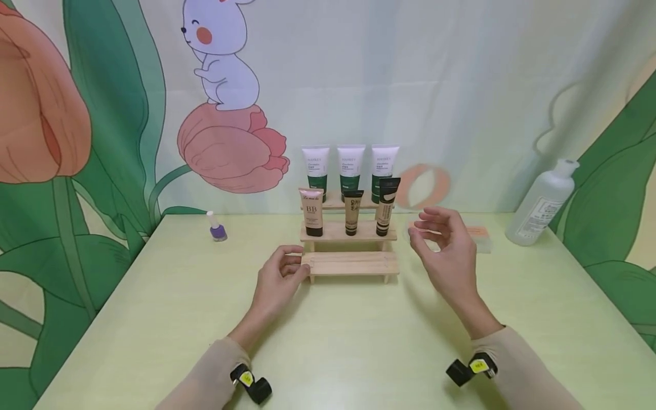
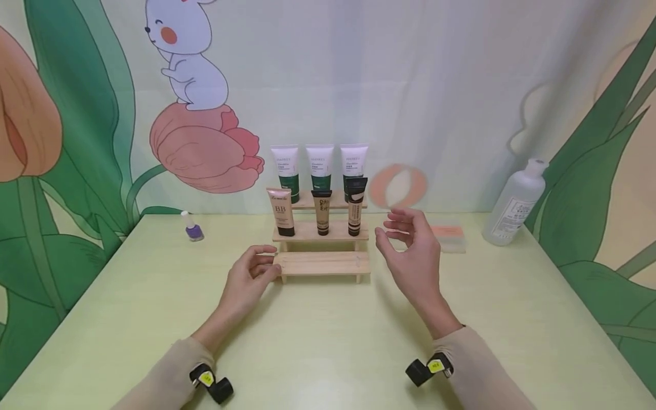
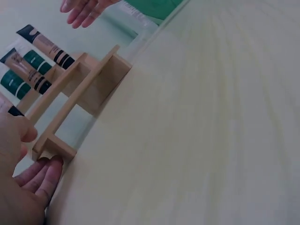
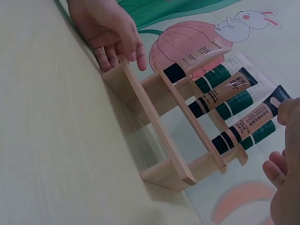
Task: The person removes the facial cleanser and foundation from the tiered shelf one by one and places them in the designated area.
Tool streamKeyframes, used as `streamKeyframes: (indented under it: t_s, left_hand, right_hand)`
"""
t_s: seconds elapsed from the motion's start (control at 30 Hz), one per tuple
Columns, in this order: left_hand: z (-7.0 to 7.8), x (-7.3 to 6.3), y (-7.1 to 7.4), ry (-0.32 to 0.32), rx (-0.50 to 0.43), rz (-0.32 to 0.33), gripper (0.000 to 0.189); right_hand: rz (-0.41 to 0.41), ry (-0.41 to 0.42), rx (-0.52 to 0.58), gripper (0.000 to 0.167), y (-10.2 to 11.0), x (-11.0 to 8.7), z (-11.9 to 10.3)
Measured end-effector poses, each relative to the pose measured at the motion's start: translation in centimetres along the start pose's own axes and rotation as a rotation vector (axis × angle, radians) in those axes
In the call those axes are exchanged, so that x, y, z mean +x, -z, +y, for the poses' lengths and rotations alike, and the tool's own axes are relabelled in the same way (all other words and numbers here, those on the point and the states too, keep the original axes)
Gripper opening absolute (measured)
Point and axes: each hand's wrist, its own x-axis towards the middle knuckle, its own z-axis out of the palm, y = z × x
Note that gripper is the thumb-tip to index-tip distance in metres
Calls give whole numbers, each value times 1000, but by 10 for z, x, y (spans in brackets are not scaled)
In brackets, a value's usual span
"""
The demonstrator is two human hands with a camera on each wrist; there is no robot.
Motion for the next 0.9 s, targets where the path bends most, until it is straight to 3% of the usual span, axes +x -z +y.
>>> streamKeyframes:
  t_s: [0.2,0.53,0.9]
  left_hand:
    - [-4,4,2,-15,30,7,22]
    - [-5,4,0,-7,39,-18,22]
    - [-8,3,-1,1,40,-18,21]
  right_hand:
    - [28,-31,19,43,-14,13,3]
    - [-7,-70,45,53,-32,26,5]
    - [-63,-142,24,48,-51,32,12]
